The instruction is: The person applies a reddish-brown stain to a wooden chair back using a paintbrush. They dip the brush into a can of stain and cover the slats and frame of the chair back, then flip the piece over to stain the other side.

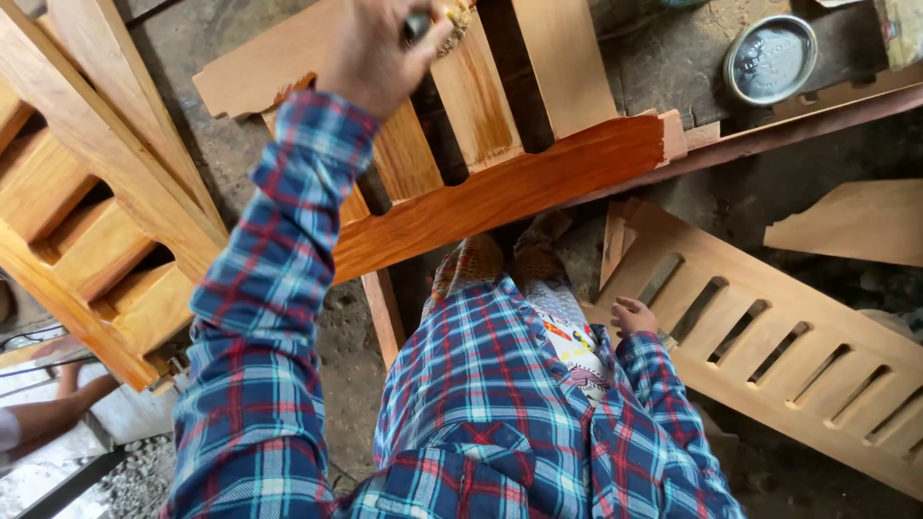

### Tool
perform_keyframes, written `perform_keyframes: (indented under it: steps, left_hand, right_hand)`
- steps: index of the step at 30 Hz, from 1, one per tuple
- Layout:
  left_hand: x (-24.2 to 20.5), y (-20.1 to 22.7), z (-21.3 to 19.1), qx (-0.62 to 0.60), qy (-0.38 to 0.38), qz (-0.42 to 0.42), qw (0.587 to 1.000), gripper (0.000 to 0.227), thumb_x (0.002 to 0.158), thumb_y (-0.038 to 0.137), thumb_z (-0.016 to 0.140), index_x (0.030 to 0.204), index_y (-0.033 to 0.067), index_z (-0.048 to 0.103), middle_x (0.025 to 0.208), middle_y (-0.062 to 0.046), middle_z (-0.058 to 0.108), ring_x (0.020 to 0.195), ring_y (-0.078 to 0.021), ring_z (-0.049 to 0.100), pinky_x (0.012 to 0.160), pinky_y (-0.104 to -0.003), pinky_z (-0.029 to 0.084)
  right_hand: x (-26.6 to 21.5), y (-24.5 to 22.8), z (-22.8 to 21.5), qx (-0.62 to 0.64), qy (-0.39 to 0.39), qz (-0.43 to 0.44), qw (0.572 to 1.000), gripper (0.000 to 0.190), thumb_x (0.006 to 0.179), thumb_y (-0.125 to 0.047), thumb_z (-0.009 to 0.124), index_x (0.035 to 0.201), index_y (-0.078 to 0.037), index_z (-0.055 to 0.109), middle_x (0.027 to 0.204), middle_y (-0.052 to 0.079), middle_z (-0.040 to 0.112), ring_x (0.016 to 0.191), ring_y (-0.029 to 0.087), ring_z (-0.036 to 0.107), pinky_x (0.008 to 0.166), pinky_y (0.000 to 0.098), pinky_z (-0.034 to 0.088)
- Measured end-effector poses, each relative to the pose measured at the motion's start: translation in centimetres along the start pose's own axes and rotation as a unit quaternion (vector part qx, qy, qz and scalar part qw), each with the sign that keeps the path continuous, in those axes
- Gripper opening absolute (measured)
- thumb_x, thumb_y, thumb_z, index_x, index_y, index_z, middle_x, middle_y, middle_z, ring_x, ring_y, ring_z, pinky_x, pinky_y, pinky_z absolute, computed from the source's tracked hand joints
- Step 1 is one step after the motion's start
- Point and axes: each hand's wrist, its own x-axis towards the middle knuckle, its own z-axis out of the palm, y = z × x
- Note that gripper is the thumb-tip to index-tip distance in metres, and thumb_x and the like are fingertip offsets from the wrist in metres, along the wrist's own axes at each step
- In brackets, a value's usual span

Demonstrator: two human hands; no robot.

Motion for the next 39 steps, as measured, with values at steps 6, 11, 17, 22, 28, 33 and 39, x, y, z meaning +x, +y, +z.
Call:
perform_keyframes:
  steps: [6,11,17,22,28,33,39]
  left_hand:
    - [-7.4,6.4,4.9,0.094,-0.048,0.072,0.992,0.008,0.092,0.013,0.065,0.088,0.0084,0.06,0.075,-0.011,0.06,0.066,-0.0311,0.066,0.059,-0.044,0.052]
    - [-9.5,7.4,5.0,-0.124,-0.086,0.043,0.988,0.01,0.097,0.021,0.067,0.097,0.0114,0.069,0.087,-0.01,0.073,0.078,-0.0335,0.073,0.068,-0.039,0.059]
    - [-2.4,1.0,3.2,-0.136,0.058,-0.047,0.988,0.008,0.092,0.016,0.081,0.093,0.0151,0.073,0.073,-0.002,0.07,0.072,-0.0244,0.074,0.069,-0.027,0.054]
    - [-0.8,0.5,2.3,-0.04,0.049,0.021,0.998,0.008,0.099,0.02,0.077,0.094,0.0202,0.071,0.076,-0.001,0.071,0.072,-0.0233,0.073,0.069,-0.03,0.057]
    - [-8.4,7.4,3.8,-0.097,-0.082,0.044,0.991,0.007,0.096,0.015,0.066,0.097,0.0079,0.069,0.084,-0.01,0.072,0.076,-0.0309,0.072,0.069,-0.04,0.058]
    - [-8.2,6.7,3.2,-0.192,-0.095,-0.012,0.977,0.009,0.097,0.018,0.069,0.103,0.0112,0.07,0.094,-0.011,0.074,0.089,-0.0347,0.073,0.075,-0.042,0.06]
    - [-2.0,2.4,2.0,-0.054,-0.075,-0.032,0.995,0.015,0.106,0.001,0.061,0.094,0.0094,0.058,0.077,-0.004,0.06,0.058,-0.0108,0.054,0.047,-0.021,0.053]
  right_hand:
    - [4.1,2.0,0.7,0.004,0.001,-0.1,0.995,0.041,0.089,-0.023,0.076,0.128,-0.011,0.07,0.109,0.021,0.073,0.09,0.033,0.074,0.071,0.0453,0.061]
    - [4.1,0.0,1.2,0.002,0.004,-0.138,0.99,0.04,0.088,-0.022,0.078,0.126,-0.01,0.071,0.105,0.023,0.073,0.086,0.035,0.074,0.068,0.0456,0.062]
    - [5.1,-0.5,0.4,-0.016,0.001,-0.118,0.993,0.042,0.086,-0.022,0.077,0.126,-0.016,0.071,0.107,0.019,0.074,0.087,0.029,0.074,0.069,0.0392,0.062]
    - [6.6,1.3,-0.1,-0.006,0.006,-0.11,0.994,0.042,0.088,-0.022,0.076,0.129,-0.013,0.069,0.107,0.023,0.073,0.087,0.034,0.074,0.067,0.0427,0.061]
    - [6.4,1.9,0.1,-0.008,0.002,-0.1,0.995,0.041,0.089,-0.023,0.077,0.128,-0.012,0.07,0.106,0.023,0.073,0.087,0.035,0.074,0.067,0.0447,0.061]
    - [6.1,0.2,0.5,-0.023,0.004,-0.093,0.995,0.041,0.087,-0.025,0.077,0.126,-0.014,0.071,0.104,0.02,0.074,0.088,0.033,0.075,0.069,0.0438,0.062]
    - [2.4,-3.5,0.1,-0.017,-0.007,-0.063,0.998,0.036,0.093,-0.028,0.067,0.127,-0.015,0.07,0.107,0.007,0.075,0.085,0.02,0.071,0.067,0.0355,0.053]
